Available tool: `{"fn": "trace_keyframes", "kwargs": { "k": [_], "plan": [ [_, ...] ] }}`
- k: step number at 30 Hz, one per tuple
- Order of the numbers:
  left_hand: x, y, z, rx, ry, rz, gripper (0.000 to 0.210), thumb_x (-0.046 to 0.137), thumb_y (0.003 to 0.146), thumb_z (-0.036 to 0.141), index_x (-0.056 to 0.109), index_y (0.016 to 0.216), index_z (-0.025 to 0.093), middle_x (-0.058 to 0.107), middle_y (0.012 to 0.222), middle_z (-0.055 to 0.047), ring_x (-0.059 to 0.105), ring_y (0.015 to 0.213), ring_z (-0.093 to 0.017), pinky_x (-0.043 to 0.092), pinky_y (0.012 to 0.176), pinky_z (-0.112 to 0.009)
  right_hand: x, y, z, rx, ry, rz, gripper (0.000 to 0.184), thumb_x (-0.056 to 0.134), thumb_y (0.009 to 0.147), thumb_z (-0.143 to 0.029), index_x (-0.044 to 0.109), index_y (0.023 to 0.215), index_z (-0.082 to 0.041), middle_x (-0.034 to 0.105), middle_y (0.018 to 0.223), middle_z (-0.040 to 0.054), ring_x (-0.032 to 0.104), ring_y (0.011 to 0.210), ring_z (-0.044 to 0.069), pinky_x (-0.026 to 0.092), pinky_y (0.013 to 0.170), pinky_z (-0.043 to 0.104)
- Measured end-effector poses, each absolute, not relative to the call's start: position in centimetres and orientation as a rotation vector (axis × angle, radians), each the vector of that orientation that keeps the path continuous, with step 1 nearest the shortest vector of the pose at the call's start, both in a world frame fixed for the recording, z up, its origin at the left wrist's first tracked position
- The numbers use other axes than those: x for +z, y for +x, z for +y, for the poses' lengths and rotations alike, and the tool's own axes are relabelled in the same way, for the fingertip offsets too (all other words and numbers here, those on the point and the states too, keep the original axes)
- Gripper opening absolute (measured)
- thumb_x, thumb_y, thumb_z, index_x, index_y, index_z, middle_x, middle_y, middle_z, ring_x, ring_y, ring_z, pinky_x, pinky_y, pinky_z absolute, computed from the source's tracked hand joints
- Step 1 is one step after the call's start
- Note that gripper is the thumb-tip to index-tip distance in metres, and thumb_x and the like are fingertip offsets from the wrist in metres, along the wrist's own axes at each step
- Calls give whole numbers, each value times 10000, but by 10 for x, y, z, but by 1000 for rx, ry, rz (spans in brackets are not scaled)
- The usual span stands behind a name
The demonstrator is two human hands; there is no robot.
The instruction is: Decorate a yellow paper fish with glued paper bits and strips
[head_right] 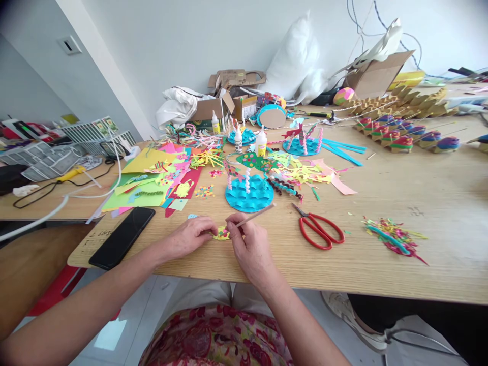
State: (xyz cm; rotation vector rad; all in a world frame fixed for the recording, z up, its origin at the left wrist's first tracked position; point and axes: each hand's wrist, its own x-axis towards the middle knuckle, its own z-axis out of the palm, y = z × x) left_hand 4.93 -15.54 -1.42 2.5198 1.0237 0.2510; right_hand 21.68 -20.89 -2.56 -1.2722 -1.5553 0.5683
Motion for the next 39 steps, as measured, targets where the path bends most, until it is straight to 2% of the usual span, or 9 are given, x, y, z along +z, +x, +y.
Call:
{"fn": "trace_keyframes", "kwargs": {
  "k": [13, 21, 39],
  "plan": [
    [-14, 49, -154, 255, 2519, 1004, 216, 447, 755, 26, 601, 797, 171, 617, 808, -4, 546, 812, -132, 404, 749, -242, -29, 220, -211, 646, -1210, -1430, 135, 447, 835, -271, 543, 844, -178, 624, 679, 26, 588, 561, 124, 479, 531, 236],
    [-15, 49, -154, 272, 2537, 997, 196, 460, 763, 37, 604, 797, 166, 615, 807, -5, 549, 809, -133, 401, 739, -230, -31, 218, -209, 660, -1221, -1491, 144, 443, 835, -268, 550, 800, -178, 608, 654, 24, 578, 571, 131, 464, 540, 240],
    [-16, 50, -153, 257, 2557, 994, 159, 476, 781, 73, 605, 804, 164, 619, 803, -6, 547, 809, -136, 397, 731, -229, -29, 219, -211, 685, -1210, -1456, 131, 447, 837, -270, 541, 840, -178, 606, 685, 22, 580, 577, 127, 464, 544, 240]
  ]
}}
